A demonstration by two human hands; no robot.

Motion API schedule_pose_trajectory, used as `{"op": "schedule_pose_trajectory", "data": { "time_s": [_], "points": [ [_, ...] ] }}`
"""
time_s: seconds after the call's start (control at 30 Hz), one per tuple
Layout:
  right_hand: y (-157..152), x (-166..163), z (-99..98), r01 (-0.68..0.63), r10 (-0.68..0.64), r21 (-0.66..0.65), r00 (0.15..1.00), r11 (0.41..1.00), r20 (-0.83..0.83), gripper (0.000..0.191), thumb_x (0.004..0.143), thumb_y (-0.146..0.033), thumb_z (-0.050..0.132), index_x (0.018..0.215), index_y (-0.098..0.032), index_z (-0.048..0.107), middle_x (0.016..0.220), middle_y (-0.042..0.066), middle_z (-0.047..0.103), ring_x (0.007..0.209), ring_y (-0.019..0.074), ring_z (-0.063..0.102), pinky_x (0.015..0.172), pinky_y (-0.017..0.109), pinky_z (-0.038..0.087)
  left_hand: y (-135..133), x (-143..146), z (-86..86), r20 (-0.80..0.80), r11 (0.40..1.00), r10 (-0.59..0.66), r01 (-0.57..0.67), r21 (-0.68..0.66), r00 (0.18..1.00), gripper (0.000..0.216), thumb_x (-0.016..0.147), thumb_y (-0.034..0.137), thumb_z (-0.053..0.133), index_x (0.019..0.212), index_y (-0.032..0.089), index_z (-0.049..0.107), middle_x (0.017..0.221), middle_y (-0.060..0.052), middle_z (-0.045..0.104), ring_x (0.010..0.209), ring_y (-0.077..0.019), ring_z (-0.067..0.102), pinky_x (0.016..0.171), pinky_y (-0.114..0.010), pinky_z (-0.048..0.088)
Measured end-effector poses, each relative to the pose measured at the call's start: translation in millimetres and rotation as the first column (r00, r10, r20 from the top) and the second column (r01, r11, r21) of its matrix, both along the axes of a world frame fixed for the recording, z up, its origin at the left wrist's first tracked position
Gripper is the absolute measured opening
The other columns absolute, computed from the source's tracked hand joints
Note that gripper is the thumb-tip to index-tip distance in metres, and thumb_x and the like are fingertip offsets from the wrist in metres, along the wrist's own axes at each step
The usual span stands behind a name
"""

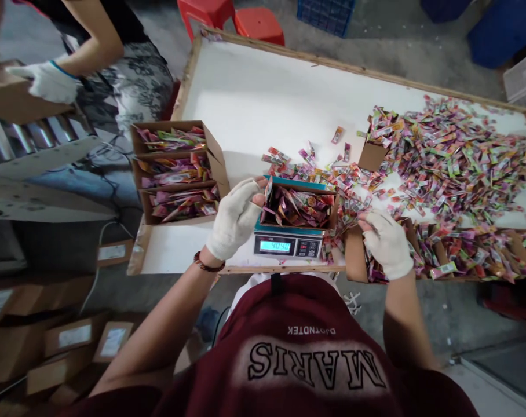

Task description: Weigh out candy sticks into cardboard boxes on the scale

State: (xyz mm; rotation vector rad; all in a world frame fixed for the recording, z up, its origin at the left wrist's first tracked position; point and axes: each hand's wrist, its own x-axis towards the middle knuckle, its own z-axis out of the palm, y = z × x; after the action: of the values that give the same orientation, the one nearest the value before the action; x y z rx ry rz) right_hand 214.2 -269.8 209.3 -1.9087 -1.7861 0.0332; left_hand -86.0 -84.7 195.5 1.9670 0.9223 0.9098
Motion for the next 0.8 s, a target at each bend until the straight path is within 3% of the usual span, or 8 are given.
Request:
{"op": "schedule_pose_trajectory", "data": {
  "time_s": [0.23, 0.33, 0.43, 0.5, 0.57, 0.67, 0.8],
  "points": [
    [49, -51, -10.2, -0.086, 0.082, -0.057, 0.994, 0.995, -0.069, 0.021, 0.1, -0.023, 0.052, 0.107, -0.02, 0.072, 0.111, 0.011, 0.073, 0.107, 0.0241, 0.067, 0.1, 0.039, 0.054, 9, -2, -7.1, 0.042, 0.989, -0.145, 0.145, -0.01, 0.989, 0.043, 0.103, 0.048, 0.047, 0.121, 0.019, 0.071, 0.131, -0.012, 0.072, 0.126, -0.029, 0.064, 0.114, -0.044, 0.049],
    [88, -73, -31.7, -0.035, 0.032, -0.236, 0.999, 0.971, -0.018, 0.022, 0.096, -0.021, 0.057, 0.112, -0.019, 0.072, 0.117, 0.012, 0.071, 0.109, 0.0248, 0.066, 0.098, 0.037, 0.053, 10, 1, -10.9, 0.091, 0.982, -0.187, 0.186, 0.012, 0.978, 0.043, 0.103, 0.048, 0.047, 0.123, 0.019, 0.071, 0.13, -0.013, 0.072, 0.125, -0.0282, 0.065, 0.112, -0.043, 0.051],
    [128, -93, -52.7, 0.055, -0.025, -0.467, 0.997, 0.882, 0.07, 0.019, 0.093, -0.023, 0.063, 0.107, -0.018, 0.074, 0.115, 0.013, 0.071, 0.104, 0.0248, 0.067, 0.092, 0.034, 0.052, 14, 0, -10.3, 0.117, 0.982, -0.19, 0.187, 0.037, 0.975, 0.043, 0.103, 0.047, 0.046, 0.124, 0.019, 0.071, 0.132, -0.013, 0.071, 0.128, -0.028, 0.064, 0.114, -0.043, 0.05],
    [143, -99, -59.5, 0.071, -0.023, -0.528, 0.995, 0.846, 0.098, 0.015, 0.094, -0.024, 0.062, 0.096, -0.019, 0.076, 0.109, 0.012, 0.071, 0.101, 0.0236, 0.068, 0.089, 0.031, 0.051, 17, -7, -9.1, 0.108, 0.984, -0.178, 0.174, 0.045, 0.978, 0.042, 0.103, 0.047, 0.046, 0.123, 0.019, 0.072, 0.134, -0.013, 0.07, 0.13, -0.0281, 0.062, 0.115, -0.044, 0.048],
    [144, -97, -60.5, 0.055, -0.014, -0.508, 0.996, 0.86, 0.083, 0.02, 0.097, -0.025, 0.058, 0.09, -0.02, 0.076, 0.106, 0.01, 0.072, 0.101, 0.0216, 0.068, 0.087, 0.029, 0.05, 21, -17, -9.7, 0.105, 0.988, -0.155, 0.151, 0.041, 0.982, 0.041, 0.102, 0.047, 0.047, 0.121, 0.02, 0.072, 0.133, -0.013, 0.07, 0.129, -0.0281, 0.063, 0.115, -0.044, 0.049],
    [130, -87, -56.5, -0.019, 0.0, -0.377, 0.999, 0.926, -0.051, 0.025, 0.099, -0.027, 0.052, 0.086, -0.021, 0.073, 0.106, 0.007, 0.072, 0.099, 0.019, 0.067, 0.087, 0.027, 0.048, 23, -30, -15.7, 0.116, 0.995, -0.1, 0.1, 0.004, 0.988, 0.041, 0.102, 0.046, 0.05, 0.121, 0.019, 0.072, 0.132, -0.014, 0.07, 0.126, -0.0281, 0.065, 0.114, -0.044, 0.05],
    [112, -76, -50.5, 0.001, -0.063, -0.201, 0.951, 0.98, -0.302, 0.03, 0.099, -0.035, 0.048, 0.074, -0.022, 0.057, 0.078, 0.001, 0.063, 0.074, 0.0153, 0.057, 0.076, 0.025, 0.045, 19, -33, -25.2, 0.111, 0.995, -0.093, 0.097, -0.024, 0.989, 0.039, 0.1, 0.044, 0.052, 0.12, 0.018, 0.073, 0.131, -0.015, 0.071, 0.128, -0.029, 0.064, 0.115, -0.046, 0.048]
  ]
}}
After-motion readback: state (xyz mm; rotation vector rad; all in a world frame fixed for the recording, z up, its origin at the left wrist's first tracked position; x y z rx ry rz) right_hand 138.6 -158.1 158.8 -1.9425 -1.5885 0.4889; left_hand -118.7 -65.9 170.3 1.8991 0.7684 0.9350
